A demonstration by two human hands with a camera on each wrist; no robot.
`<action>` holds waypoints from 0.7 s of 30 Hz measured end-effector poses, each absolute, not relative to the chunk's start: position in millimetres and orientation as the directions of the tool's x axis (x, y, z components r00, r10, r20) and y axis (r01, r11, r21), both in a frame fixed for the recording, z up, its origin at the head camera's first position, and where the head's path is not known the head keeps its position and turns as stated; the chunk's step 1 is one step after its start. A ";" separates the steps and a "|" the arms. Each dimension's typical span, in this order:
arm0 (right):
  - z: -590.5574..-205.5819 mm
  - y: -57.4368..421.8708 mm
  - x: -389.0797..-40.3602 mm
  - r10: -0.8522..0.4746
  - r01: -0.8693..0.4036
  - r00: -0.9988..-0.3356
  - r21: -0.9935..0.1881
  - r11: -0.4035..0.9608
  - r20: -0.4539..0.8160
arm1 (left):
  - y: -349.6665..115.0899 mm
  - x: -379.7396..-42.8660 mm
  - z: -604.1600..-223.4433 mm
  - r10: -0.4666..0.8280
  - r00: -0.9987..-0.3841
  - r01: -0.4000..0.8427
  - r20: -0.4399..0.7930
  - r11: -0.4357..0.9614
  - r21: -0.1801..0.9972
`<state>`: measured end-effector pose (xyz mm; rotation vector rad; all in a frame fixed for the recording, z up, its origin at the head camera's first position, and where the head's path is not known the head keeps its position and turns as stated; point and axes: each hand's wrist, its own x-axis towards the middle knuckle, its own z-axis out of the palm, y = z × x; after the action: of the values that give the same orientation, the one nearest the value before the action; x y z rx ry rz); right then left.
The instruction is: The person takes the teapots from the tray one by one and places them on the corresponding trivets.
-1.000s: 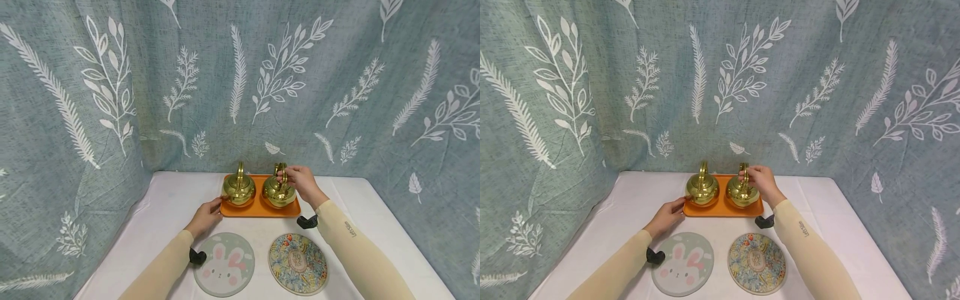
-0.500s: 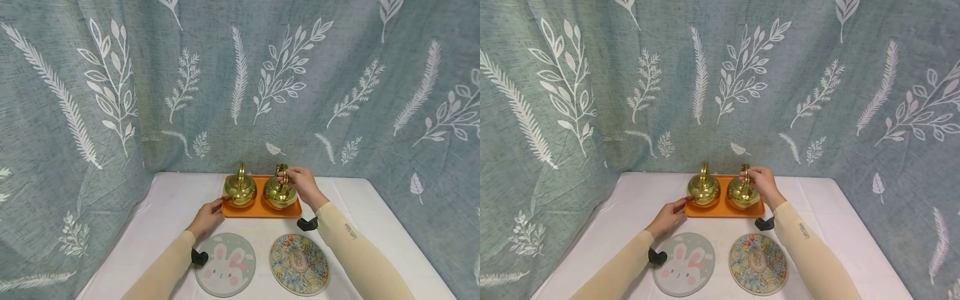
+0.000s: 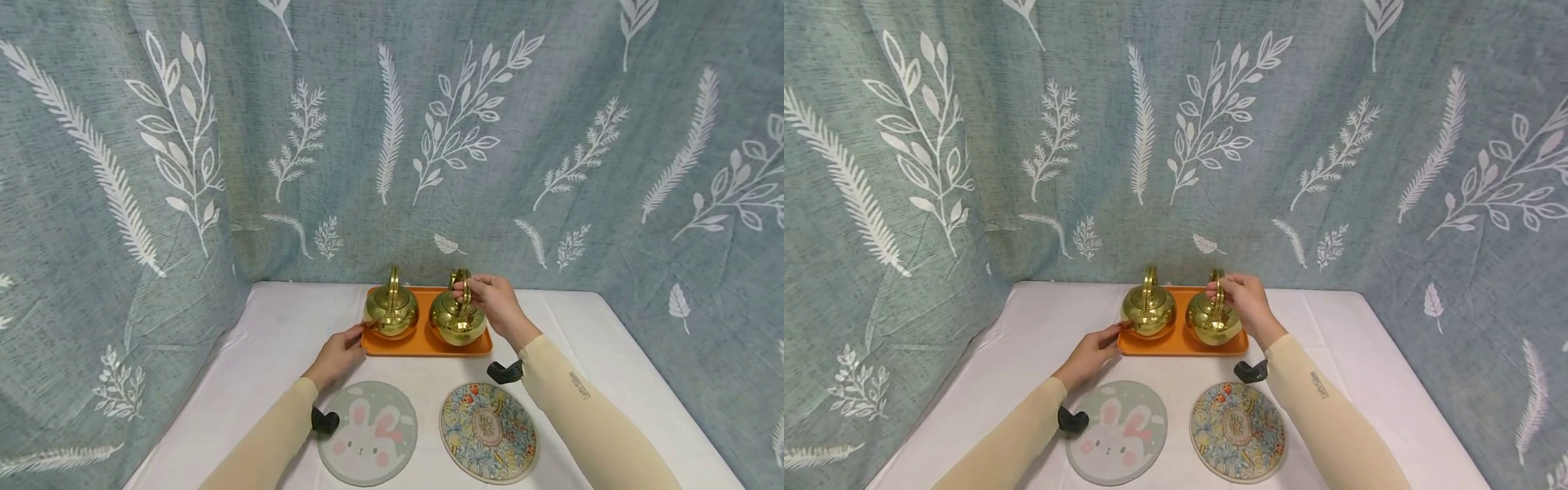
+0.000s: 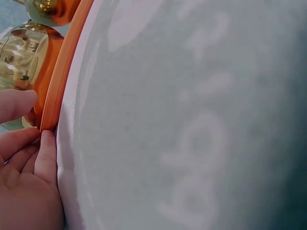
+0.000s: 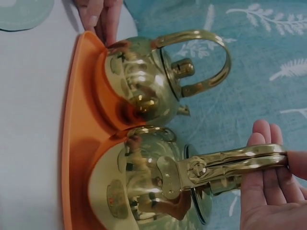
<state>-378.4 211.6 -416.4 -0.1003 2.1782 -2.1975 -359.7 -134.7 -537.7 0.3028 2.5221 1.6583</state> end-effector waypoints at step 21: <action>-391.8 218.6 -338.5 -0.150 -0.049 -0.988 -0.999 -0.002 0.048 | -134.8 -357.9 -535.5 0.225 -0.973 0.141 0.048 0.415 0.899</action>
<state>-338.5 218.6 -391.8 -0.2158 2.1670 -2.1638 -357.9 -134.8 -535.5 0.3333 2.5743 1.6240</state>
